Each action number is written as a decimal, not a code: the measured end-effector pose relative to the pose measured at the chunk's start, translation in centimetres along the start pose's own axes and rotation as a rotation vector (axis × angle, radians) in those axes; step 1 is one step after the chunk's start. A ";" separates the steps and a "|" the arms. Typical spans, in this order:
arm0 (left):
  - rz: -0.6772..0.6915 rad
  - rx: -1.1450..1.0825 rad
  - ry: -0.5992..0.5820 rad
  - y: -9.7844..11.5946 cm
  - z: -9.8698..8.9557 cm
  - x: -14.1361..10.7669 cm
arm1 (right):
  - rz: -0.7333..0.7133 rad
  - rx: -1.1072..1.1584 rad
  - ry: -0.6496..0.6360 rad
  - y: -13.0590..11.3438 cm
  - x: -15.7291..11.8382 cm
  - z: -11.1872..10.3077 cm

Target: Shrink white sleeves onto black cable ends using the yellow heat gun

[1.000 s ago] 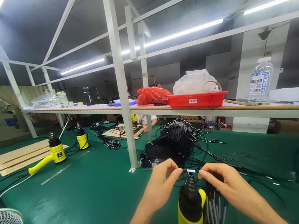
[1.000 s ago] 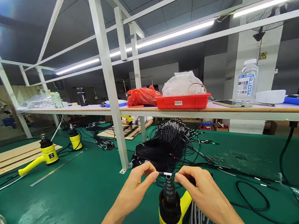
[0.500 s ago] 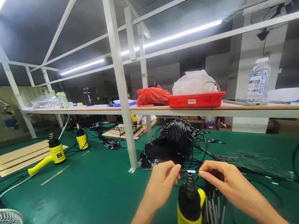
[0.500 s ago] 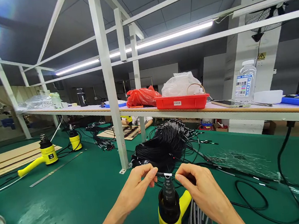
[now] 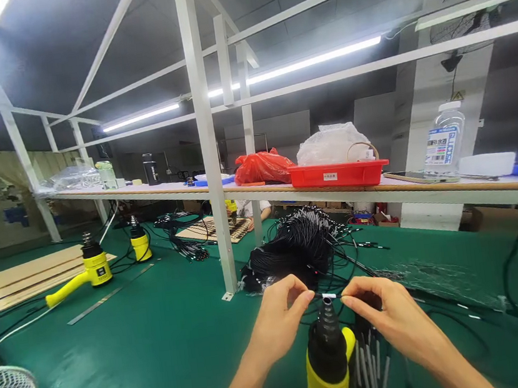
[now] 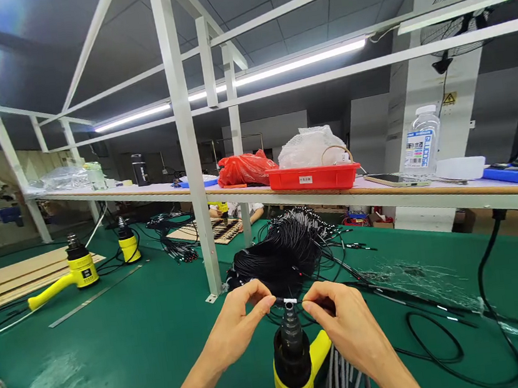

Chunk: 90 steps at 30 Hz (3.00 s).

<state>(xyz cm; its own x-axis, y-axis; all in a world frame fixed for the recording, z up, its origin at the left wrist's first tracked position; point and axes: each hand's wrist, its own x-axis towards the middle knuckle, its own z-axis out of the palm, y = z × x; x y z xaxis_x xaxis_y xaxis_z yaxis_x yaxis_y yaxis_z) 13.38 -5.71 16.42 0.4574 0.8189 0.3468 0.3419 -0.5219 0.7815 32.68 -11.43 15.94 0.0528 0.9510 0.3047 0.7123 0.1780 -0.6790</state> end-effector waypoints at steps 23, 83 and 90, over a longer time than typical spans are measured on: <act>0.025 0.091 -0.037 -0.5 0.0 0.1 | -0.007 0.033 -0.008 0.2 -0.2 -0.2; 0.062 -0.020 0.002 0.0 -0.1 -0.6 | -0.029 0.002 0.023 -0.2 -0.7 0.3; 0.040 0.001 -0.026 0.0 -0.3 -0.7 | -0.043 0.028 0.053 0.2 -0.7 0.6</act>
<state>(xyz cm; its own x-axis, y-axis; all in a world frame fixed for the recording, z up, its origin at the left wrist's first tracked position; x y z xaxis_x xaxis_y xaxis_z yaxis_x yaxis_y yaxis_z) 12.87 -6.18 16.34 0.4918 0.7909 0.3641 0.3234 -0.5542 0.7669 32.38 -11.87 15.23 0.0599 0.9277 0.3684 0.6946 0.2263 -0.6829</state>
